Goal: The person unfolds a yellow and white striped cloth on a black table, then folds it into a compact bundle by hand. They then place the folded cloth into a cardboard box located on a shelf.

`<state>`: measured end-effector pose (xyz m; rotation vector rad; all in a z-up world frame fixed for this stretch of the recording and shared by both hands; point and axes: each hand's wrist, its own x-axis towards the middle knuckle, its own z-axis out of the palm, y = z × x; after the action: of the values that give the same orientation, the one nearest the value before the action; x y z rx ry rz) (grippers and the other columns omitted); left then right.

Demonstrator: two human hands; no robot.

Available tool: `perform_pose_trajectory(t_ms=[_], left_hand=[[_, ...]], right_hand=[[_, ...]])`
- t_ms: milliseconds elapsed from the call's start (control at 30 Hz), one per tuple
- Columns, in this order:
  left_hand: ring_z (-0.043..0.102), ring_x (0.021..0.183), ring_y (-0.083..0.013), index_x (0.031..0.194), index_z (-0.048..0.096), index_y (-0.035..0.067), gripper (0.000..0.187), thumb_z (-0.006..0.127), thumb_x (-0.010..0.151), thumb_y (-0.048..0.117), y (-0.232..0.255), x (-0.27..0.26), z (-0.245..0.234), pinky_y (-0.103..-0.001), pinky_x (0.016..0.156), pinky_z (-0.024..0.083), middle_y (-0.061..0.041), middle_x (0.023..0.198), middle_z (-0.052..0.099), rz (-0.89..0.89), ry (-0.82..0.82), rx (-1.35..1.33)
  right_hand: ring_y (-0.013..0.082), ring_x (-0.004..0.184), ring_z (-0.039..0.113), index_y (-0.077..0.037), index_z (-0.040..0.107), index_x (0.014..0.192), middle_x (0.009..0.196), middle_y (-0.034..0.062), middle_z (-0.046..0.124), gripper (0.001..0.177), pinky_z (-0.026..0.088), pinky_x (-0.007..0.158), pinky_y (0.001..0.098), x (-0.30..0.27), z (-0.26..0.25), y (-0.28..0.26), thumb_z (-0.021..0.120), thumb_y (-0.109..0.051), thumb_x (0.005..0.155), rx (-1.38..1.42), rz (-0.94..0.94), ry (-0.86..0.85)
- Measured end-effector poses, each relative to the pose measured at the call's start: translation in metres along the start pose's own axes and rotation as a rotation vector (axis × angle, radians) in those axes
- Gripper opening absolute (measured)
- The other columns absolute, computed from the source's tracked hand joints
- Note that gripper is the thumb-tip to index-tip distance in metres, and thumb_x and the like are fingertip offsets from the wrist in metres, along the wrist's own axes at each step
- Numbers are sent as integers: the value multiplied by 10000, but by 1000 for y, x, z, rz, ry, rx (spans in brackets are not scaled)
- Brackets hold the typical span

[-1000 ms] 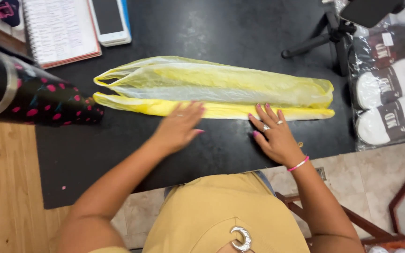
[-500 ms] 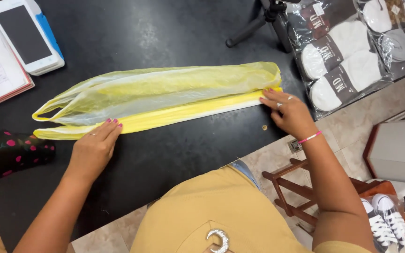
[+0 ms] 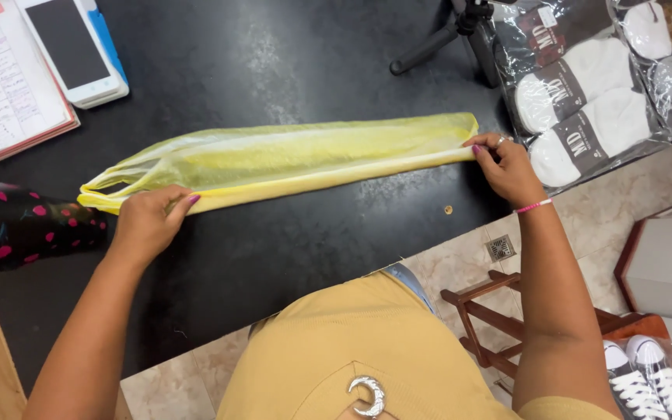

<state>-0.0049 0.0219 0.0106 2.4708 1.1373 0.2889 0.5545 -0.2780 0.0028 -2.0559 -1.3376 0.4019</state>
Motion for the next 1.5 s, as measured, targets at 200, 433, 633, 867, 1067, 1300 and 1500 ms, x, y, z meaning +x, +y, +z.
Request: perform_pose_trajectory(t_ms=[200, 433, 633, 867, 1067, 1300, 1500], left_hand=[[741, 878, -364, 1024, 757, 265, 214, 683, 1002, 464, 6, 1, 9, -468, 835, 570, -84, 866, 763, -28, -36, 214], [734, 807, -305, 977, 697, 226, 289, 707, 956, 515, 8, 4, 21, -423, 847, 566, -35, 828, 715, 57, 43, 314], [732, 835, -273, 966, 676, 218, 283, 699, 970, 500, -3, 7, 31, -405, 840, 552, -28, 840, 700, 116, 88, 252], [682, 1074, -296, 1142, 671, 173, 370, 774, 870, 401, 85, 3, 18, -465, 934, 509, -65, 1100, 698, 159, 244, 465], [268, 1578, -305, 1554, 369, 71, 612, 405, 1058, 426, 184, 11, 140, -645, 1246, 112, -161, 1647, 368, 590, 139, 140], [299, 1556, -280, 1517, 462, 97, 697, 414, 1026, 588, 126, 5, 99, -618, 1234, 144, -113, 1638, 401, 515, -12, 144], [447, 1465, -272, 1446, 566, 147, 507, 516, 1043, 450, 29, -19, 58, -571, 1208, 244, -61, 1548, 527, 417, 28, 122]], right_hand=[[339, 879, 687, -184, 736, 1137, 892, 94, 698, 121, 527, 849, 445, 2, 14, 6, 728, -191, 1017, -208, 26, 52], [343, 962, 600, -140, 704, 1010, 1034, 99, 578, 277, 507, 851, 459, -5, 18, -45, 892, -163, 808, -659, -235, 315], [345, 1366, 532, -224, 658, 1380, 1422, 74, 617, 424, 373, 1161, 487, -29, 99, -134, 603, -370, 986, -317, -625, -60], [289, 1450, 448, -263, 549, 1492, 1574, 38, 503, 498, 277, 1212, 516, -31, 114, -135, 506, -424, 1023, -377, -568, -144], [263, 1460, 439, -312, 530, 1507, 1590, -12, 486, 525, 271, 1230, 514, -34, 124, -125, 510, -437, 998, -432, -587, -123], [289, 1442, 449, -316, 535, 1498, 1590, -12, 480, 522, 308, 1191, 531, -30, 115, -125, 528, -392, 981, -406, -564, -163], [288, 1368, 539, -333, 603, 1440, 1488, -43, 590, 478, 352, 1173, 536, -23, 86, -91, 567, -322, 963, -346, -506, -172]])
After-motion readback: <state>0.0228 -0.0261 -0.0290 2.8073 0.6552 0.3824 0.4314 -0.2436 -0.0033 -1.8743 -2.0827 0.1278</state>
